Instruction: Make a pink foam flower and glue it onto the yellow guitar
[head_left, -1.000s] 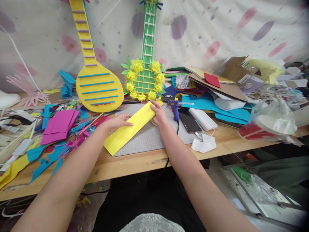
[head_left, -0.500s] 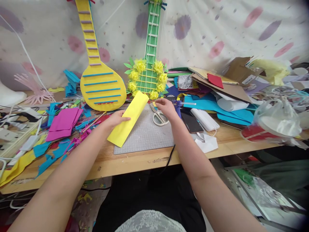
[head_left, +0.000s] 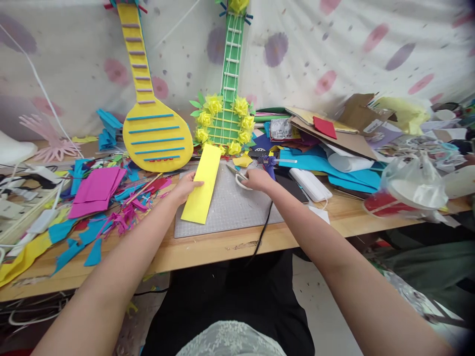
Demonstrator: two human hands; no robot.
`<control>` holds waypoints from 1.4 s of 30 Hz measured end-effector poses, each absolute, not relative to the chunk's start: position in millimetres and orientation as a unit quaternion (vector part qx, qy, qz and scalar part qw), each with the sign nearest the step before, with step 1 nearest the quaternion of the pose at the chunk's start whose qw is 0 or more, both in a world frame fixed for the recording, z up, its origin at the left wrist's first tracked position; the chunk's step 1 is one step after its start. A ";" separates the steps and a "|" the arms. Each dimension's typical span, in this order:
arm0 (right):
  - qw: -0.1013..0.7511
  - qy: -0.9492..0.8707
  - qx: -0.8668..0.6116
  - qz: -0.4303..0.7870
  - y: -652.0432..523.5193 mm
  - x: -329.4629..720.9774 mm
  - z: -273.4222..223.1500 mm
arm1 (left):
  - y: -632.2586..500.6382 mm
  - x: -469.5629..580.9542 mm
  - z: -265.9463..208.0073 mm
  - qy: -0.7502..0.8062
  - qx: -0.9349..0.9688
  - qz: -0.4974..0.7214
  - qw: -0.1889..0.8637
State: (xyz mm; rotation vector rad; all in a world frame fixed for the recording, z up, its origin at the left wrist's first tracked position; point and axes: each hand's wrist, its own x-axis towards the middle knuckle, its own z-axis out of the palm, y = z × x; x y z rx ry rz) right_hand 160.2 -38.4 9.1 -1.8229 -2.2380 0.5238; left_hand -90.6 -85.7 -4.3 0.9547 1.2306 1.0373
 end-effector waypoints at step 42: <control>-0.064 -0.728 -0.318 0.604 -46.5 161.5 39.0 | -79.2 -75.5 19.5 0.476 0.336 0.473 0.661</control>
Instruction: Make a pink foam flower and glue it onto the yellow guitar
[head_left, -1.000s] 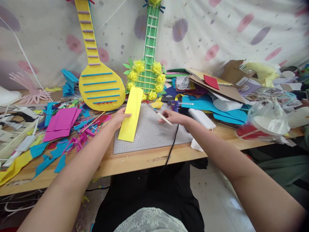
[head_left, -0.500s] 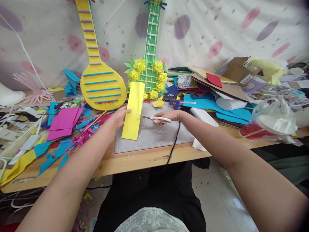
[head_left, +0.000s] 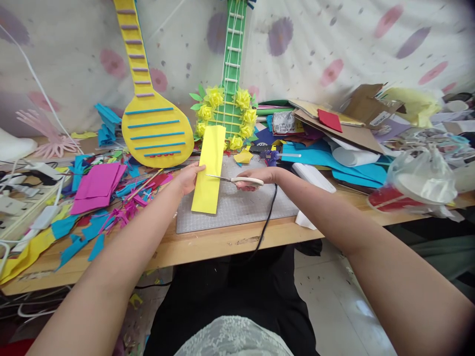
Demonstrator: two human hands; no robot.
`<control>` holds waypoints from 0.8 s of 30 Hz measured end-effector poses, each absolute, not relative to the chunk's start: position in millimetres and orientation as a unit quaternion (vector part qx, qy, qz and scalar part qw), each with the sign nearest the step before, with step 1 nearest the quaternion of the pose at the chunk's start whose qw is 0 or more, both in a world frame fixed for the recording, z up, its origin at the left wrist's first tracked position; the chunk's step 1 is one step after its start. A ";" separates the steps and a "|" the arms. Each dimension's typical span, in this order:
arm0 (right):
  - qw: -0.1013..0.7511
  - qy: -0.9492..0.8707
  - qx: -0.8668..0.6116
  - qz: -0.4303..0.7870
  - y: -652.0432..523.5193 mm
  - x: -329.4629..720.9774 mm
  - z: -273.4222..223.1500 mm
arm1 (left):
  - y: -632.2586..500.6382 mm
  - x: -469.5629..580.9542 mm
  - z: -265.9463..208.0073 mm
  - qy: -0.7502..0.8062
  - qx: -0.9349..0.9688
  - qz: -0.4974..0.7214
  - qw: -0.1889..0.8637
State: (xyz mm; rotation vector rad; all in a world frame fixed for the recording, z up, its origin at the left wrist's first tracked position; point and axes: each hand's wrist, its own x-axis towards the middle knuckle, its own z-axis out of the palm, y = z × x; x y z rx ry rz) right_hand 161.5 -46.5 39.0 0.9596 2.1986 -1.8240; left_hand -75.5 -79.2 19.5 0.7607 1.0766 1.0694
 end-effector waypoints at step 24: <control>0.073 0.761 0.328 -0.554 -49.2 162.9 43.2 | -81.0 -77.0 17.3 0.470 0.326 0.478 0.667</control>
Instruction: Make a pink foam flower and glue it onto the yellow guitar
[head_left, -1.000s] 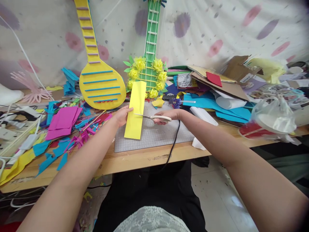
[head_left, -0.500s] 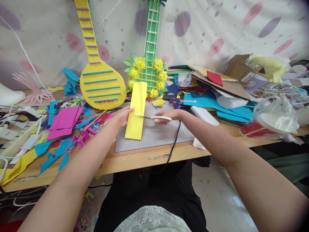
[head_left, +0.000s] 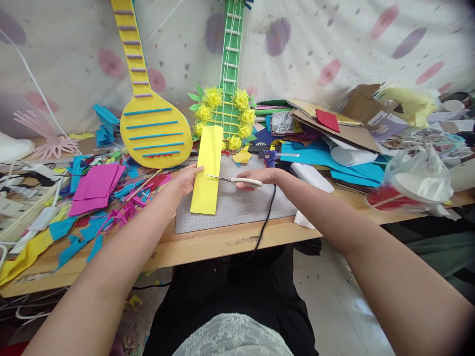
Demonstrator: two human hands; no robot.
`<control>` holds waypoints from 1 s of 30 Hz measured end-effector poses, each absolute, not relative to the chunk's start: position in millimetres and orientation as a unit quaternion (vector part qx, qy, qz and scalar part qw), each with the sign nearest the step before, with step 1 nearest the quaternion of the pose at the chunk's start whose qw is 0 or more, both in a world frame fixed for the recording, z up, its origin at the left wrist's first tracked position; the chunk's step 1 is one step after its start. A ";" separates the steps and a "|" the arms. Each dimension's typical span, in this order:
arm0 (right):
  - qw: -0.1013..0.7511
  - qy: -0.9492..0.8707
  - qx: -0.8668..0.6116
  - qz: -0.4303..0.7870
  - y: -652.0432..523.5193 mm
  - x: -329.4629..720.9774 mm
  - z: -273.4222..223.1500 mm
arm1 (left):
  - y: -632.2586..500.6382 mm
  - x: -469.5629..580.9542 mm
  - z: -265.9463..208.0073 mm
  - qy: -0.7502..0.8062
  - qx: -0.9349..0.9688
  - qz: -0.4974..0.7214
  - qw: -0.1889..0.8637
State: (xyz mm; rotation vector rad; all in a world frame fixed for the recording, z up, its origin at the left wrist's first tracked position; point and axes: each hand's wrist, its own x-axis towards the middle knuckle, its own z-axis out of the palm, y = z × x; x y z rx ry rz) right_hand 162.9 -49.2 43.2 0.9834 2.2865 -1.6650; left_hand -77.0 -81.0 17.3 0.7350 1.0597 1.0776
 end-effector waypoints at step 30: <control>0.066 0.750 0.354 -0.555 -47.8 156.5 38.1 | -78.5 -79.0 9.4 0.460 0.336 0.479 0.668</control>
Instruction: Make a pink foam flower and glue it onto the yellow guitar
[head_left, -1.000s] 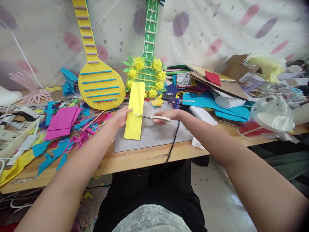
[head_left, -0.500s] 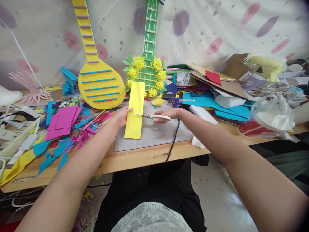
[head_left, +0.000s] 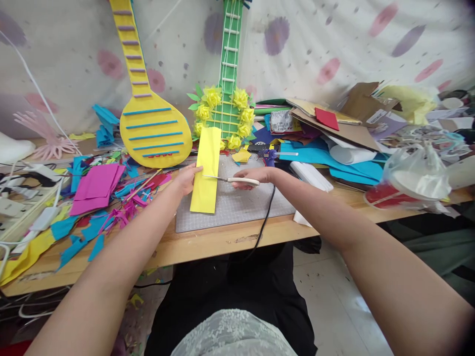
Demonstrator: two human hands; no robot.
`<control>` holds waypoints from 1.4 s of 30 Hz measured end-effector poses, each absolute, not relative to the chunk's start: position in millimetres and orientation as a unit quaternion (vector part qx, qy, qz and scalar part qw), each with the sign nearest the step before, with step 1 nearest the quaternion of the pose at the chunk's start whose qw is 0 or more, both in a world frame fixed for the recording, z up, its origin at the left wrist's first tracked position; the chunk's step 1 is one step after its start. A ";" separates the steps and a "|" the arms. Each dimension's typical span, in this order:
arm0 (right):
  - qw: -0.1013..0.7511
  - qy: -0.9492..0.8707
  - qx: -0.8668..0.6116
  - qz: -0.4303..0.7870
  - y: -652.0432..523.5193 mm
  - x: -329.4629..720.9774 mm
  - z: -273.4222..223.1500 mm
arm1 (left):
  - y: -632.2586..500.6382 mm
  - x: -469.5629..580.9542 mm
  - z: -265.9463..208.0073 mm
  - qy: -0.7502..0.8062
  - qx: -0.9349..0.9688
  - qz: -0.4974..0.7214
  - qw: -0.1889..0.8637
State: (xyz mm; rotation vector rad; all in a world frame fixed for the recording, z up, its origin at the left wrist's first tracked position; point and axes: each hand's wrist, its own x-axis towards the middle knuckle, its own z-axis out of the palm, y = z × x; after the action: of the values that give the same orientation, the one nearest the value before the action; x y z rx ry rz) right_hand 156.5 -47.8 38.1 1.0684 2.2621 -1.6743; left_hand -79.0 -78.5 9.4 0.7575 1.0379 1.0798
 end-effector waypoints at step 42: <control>0.095 0.798 0.360 -0.475 -39.3 160.9 36.5 | -83.3 -88.3 1.9 0.439 0.360 0.460 0.683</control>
State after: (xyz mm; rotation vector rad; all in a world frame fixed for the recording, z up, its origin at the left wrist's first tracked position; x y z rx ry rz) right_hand 160.9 -39.3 36.5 1.0666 2.3645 -1.4074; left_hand -88.3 -83.3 1.9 0.8069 0.9848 1.0314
